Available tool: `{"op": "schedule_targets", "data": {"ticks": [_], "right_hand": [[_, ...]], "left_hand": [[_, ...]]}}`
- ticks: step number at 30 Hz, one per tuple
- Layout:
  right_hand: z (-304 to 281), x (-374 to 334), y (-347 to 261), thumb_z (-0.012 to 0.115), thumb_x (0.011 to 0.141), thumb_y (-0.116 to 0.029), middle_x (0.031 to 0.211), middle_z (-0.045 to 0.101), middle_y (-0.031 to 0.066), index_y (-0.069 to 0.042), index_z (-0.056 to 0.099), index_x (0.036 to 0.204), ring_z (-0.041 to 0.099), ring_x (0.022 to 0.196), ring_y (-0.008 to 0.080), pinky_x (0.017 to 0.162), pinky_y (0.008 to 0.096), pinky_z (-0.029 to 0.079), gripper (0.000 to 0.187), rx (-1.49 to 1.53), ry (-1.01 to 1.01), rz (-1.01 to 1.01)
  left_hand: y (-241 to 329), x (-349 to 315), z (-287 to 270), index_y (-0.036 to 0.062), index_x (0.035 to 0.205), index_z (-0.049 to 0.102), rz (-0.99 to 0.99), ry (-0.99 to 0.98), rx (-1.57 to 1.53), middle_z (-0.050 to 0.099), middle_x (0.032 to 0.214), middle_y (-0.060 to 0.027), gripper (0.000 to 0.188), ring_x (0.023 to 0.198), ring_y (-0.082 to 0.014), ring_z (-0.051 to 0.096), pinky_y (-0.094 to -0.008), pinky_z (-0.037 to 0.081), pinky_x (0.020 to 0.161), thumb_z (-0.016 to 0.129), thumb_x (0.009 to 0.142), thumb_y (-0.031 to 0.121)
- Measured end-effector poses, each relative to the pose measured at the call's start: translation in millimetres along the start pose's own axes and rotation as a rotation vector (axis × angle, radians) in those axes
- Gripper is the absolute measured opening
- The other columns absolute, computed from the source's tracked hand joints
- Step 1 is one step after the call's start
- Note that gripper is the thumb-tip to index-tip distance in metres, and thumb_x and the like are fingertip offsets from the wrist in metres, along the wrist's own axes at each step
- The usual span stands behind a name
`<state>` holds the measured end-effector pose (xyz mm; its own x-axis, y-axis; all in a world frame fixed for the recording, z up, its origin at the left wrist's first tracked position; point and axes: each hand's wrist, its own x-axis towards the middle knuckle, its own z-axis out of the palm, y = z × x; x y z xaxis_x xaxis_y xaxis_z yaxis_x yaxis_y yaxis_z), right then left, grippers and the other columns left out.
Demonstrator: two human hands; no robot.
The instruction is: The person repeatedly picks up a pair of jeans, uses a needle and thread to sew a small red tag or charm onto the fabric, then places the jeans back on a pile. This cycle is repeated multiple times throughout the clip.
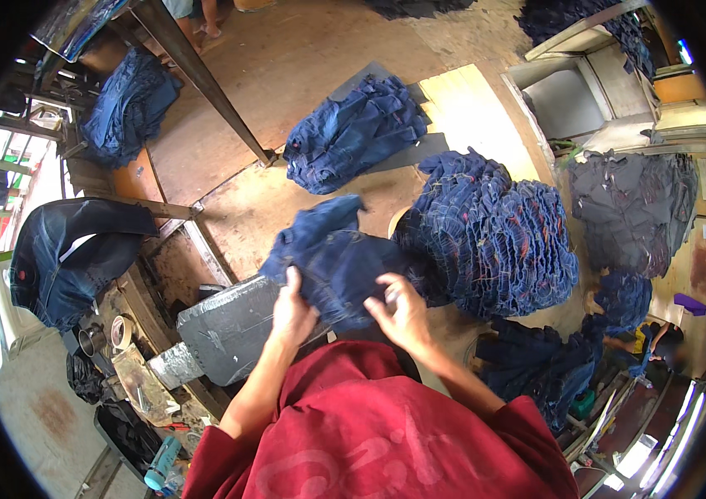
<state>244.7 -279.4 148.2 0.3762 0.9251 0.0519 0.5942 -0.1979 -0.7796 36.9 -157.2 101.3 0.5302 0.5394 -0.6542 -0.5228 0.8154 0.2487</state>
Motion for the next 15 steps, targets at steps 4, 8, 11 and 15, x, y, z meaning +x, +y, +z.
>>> {"op": "schedule_targets", "data": {"ticks": [4, 8, 11, 15], "right_hand": [[35.2, -36.1, -47.0, 0.085, 0.096, -0.030, 0.097, 0.075, 0.0131, -0.011, 0.069, 0.132, 0.075, 0.090, 0.0289, 0.083, 0.0416, 0.062, 0.044, 0.258, -0.418, 0.176], [56.2, -38.3, -59.8, 0.085, 0.098, -0.035, 0.098, 0.071, 0.0095, -0.009, 0.069, 0.126, 0.071, 0.088, 0.0247, 0.084, 0.0405, 0.058, 0.042, 0.403, -0.744, 0.156], [56.1, -37.6, -59.7, 0.080, 0.103, -0.031, 0.090, 0.065, 0.0062, -0.004, 0.065, 0.108, 0.063, 0.081, 0.0207, 0.080, 0.0395, 0.055, 0.031, 0.561, -0.555, 0.214], [38.5, -37.6, -60.2, 0.061, 0.114, -0.026, 0.091, 0.069, 0.0122, -0.006, 0.056, 0.118, 0.070, 0.082, 0.0253, 0.076, 0.0419, 0.055, 0.022, 0.288, -0.463, 0.474]], "left_hand": [[57.1, -63.0, -56.3, 0.0052, 0.156, 0.053, 0.106, 0.228, -0.006, 0.066, 0.151, -0.0156, 0.061, 0.134, -0.0341, 0.067, -0.0516, 0.054, 0.116, 0.057, 0.113, 0.049], [55.3, -121.1, -109.7, 0.0035, 0.154, 0.056, -0.016, 0.305, 0.522, 0.070, 0.144, -0.0090, 0.052, 0.124, -0.0270, 0.071, -0.0452, 0.056, 0.110, 0.074, 0.107, 0.017], [66.1, -151.7, -139.6, 0.0009, 0.130, 0.075, -0.150, 0.013, 0.819, 0.079, 0.124, -0.0016, 0.040, 0.110, -0.0135, 0.070, -0.0360, 0.053, 0.108, 0.087, 0.092, 0.004], [154.4, -197.8, -159.4, 0.0028, 0.132, 0.073, -0.117, 0.202, 0.967, 0.080, 0.122, -0.0031, 0.045, 0.107, -0.0155, 0.072, -0.0384, 0.056, 0.104, 0.091, 0.091, 0.011]]}}
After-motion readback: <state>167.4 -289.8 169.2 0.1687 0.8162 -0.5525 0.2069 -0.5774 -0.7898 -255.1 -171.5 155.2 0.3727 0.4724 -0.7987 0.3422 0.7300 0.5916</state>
